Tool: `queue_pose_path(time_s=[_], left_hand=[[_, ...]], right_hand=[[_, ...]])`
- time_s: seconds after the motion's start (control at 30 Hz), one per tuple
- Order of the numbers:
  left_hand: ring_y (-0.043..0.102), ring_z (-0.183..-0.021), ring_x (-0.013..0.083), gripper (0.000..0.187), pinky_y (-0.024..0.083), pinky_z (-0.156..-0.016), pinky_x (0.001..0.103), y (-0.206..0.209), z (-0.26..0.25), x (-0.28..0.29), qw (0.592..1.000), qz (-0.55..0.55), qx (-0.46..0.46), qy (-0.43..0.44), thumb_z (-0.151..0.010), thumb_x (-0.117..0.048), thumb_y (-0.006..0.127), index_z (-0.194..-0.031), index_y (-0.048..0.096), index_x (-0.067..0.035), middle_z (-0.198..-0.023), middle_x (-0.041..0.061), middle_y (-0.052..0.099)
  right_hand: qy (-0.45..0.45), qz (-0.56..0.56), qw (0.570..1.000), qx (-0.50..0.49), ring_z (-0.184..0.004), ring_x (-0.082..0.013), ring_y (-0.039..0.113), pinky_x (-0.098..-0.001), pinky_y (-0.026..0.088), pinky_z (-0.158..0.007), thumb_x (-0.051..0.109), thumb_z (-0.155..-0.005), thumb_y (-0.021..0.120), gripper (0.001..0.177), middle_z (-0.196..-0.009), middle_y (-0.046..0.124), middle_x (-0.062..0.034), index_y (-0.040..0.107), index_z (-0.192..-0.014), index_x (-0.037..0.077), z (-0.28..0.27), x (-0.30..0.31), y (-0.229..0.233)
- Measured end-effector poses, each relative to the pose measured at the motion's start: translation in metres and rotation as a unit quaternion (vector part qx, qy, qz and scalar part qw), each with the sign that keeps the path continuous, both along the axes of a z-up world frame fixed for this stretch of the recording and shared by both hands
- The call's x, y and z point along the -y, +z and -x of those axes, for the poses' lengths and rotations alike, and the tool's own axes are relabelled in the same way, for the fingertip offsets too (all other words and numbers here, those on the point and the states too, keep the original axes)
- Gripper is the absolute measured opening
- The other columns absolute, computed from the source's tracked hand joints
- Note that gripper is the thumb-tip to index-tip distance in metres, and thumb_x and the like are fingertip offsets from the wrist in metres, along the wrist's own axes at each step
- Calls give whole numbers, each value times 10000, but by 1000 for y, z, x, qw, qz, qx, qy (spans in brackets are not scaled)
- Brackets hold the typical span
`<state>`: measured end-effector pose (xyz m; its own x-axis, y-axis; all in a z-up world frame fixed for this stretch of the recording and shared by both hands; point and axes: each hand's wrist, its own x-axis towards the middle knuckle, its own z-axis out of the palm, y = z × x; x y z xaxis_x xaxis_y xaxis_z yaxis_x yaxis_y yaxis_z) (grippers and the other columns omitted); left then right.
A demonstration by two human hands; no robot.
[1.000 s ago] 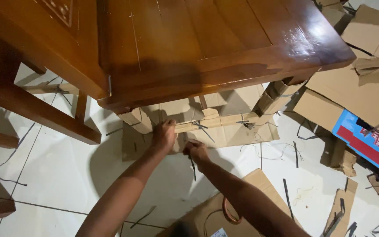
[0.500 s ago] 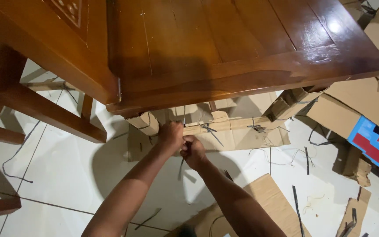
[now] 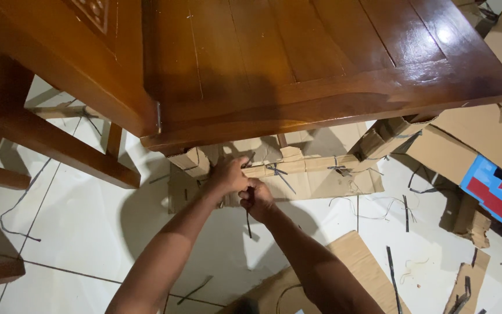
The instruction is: Wrapping wooden chair legs with cardboard and securing them with plastic ties
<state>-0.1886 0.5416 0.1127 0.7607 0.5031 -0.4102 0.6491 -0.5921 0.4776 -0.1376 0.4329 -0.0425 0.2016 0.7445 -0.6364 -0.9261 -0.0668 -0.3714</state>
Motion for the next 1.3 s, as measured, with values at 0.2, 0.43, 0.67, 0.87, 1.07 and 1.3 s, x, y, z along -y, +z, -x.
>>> queue_pose_path(time_s=[0.2, 0.43, 0.67, 0.87, 1.07, 1.3], left_hand=[[745, -986, 374, 349, 596, -863, 483, -86, -8, -6, 991, -116, 18, 59, -986, -314, 543, -876, 753, -58, -940, 218, 765], [756, -1009, 325, 279, 614, -862, 458, -109, -7, -13, 989, -129, -33, 63, -968, -282, 562, -942, 801, -141, -960, 138, 780], [747, -725, 402, 280, 621, -598, 517, -129, 14, -12, 969, -226, 87, -46, -897, -164, 598, -699, 718, -5, -706, 236, 703], [703, -751, 473, 233, 585, -622, 562, -89, 30, 0, 964, -166, 189, -89, -905, -76, 566, -757, 682, 60, -769, 301, 692], [652, -712, 285, 173, 548, -614, 375, -69, 54, 2, 913, -228, 276, -198, -880, -165, 687, -779, 556, -114, -775, 41, 587], [643, -650, 386, 100, 509, -541, 433, -70, 57, 2, 919, -184, 318, -146, -950, -169, 591, -884, 545, -108, -704, 120, 571]], right_hand=[[1, 32, 997, 67, -541, -75, 355, -204, 191, -420, 179, -755, 614, 112, -713, 337, 66, 503, -770, 181, 4, -3, -4], [-21, 54, 975, 217, -509, -110, 389, -203, 245, -434, 100, -1005, 477, 117, -720, 561, -42, 590, -1018, 121, 29, 22, 8], [-4, 86, 710, 699, -554, -200, 701, -329, 550, -547, 166, -1041, 462, 171, -773, 762, -6, 542, -1189, 136, 43, 43, 21], [-21, 35, 635, 771, -654, -242, 744, -349, 578, -623, 236, -1037, 542, 59, -710, 738, 21, 538, -1023, 180, 32, 51, 35], [42, 39, 396, 916, -673, -198, 715, -318, 563, -766, 53, -946, 588, 134, -676, 652, 10, 652, -938, 170, 25, 67, 103], [-13, -40, 466, 884, -563, -369, 648, -425, 523, -514, 131, -894, 684, 339, -549, 573, -134, 527, -601, 64, 19, 71, 100]])
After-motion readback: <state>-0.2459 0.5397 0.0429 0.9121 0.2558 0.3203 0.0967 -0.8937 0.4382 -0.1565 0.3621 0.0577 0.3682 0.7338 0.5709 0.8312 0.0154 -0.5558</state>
